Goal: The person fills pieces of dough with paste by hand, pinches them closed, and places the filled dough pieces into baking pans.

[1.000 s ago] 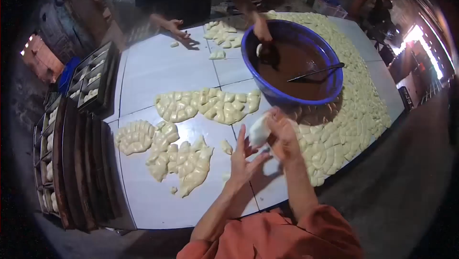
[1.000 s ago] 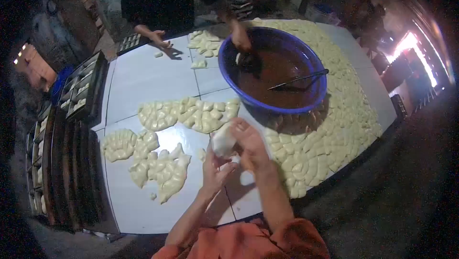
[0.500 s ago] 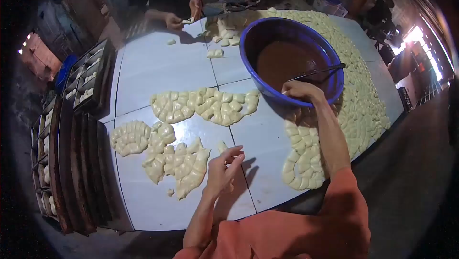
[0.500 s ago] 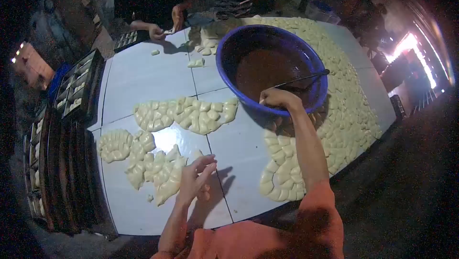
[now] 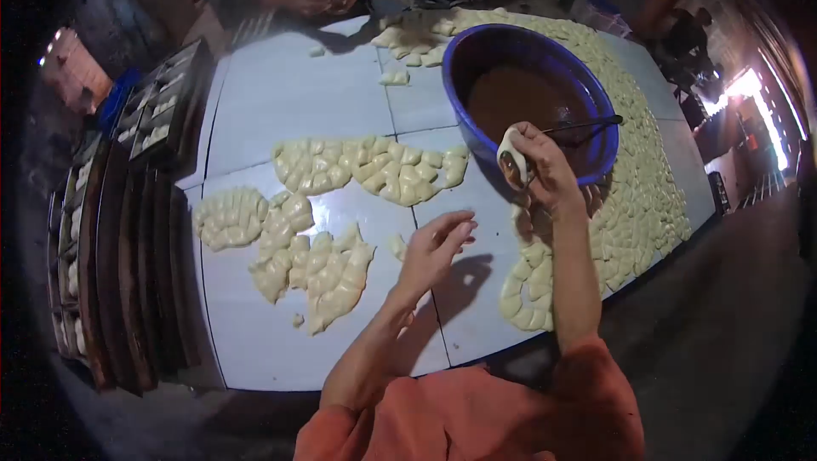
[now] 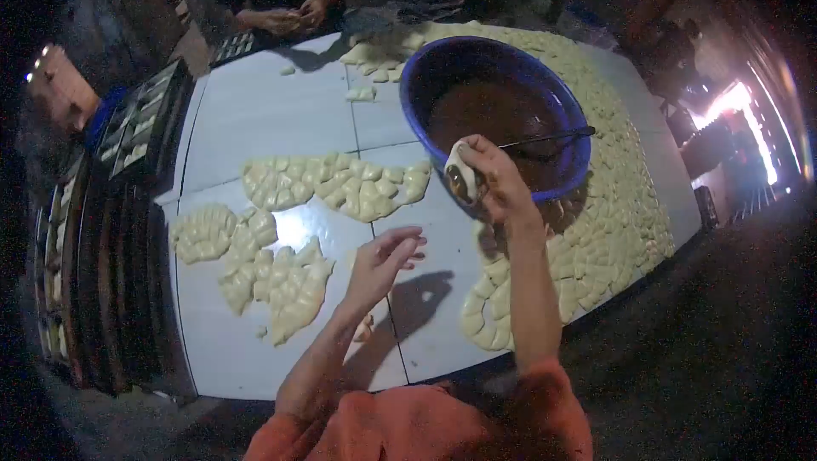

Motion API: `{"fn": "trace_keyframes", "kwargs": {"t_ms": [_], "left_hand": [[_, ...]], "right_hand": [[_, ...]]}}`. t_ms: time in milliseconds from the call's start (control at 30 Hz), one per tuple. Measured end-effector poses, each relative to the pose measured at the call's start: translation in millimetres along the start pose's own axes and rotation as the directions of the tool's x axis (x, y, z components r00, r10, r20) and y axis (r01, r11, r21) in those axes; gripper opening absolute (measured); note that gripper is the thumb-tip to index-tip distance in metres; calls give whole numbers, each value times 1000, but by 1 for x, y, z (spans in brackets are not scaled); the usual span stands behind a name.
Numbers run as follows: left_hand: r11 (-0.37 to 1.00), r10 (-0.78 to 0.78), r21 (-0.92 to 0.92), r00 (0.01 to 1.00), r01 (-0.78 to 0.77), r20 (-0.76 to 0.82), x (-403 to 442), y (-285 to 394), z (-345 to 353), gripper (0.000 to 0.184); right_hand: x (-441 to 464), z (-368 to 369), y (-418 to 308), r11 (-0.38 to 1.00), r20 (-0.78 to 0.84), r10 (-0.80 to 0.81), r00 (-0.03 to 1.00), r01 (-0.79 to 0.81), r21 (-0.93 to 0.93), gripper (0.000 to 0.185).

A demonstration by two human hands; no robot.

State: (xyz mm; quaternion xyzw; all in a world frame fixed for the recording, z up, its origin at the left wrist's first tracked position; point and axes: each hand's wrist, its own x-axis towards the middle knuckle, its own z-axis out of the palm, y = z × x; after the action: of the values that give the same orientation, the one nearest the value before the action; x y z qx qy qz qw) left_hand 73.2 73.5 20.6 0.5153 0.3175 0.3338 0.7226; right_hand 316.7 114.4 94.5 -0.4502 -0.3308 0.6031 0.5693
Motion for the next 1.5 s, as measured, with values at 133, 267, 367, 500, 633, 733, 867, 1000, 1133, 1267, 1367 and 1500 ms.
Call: {"fn": "trace_keyframes", "kwargs": {"t_ms": [133,267,367,500,633,733,867,1000,1133,1267,1367,1500], "left_hand": [[886,-75,-459,997,61,-12,6,5,21,48],[831,-81,-555,995,37,-55,-9,-17,-2,41],[885,-187,-461,952,57,-241,-22,-12,-20,35],[903,-163,-430,918,-8,-360,-33,-16,-32,34],[952,-90,-303,912,-39,-401,-37,-19,-35,37],[972,-12,-218,900,-93,-437,-36,-24,-36,37],[970,74,-174,891,-168,-447,-29,-20,-45,35],[931,-155,-365,925,19,-348,-29,0,-54,32],[959,-171,-269,935,86,-310,-38,8,-62,32],[979,-64,-206,952,1,-298,-50,7,-50,31],[981,-84,-189,971,41,-224,-53,3,-62,28],[985,-64,-165,989,41,-134,-59,2,-63,27]], "right_hand": [[-28,44,53,994,-48,-26,998,31,104,18],[-42,34,98,996,-37,-13,999,17,84,17],[-62,56,102,998,64,3,998,1,-64,27],[-71,74,122,799,112,-200,973,228,-557,52],[-76,100,147,530,139,-455,880,393,-752,38],[-76,100,153,423,95,-469,878,318,-849,29],[-73,105,157,759,-93,-246,965,132,-637,22],[-82,100,145,893,11,-109,994,103,-439,36],[-90,105,143,706,188,-276,942,332,-626,41],[-71,82,176,684,166,-552,817,557,-471,26],[-77,117,162,774,-73,-568,820,502,-386,18],[-79,111,169,640,34,-599,800,503,-581,16]]}}
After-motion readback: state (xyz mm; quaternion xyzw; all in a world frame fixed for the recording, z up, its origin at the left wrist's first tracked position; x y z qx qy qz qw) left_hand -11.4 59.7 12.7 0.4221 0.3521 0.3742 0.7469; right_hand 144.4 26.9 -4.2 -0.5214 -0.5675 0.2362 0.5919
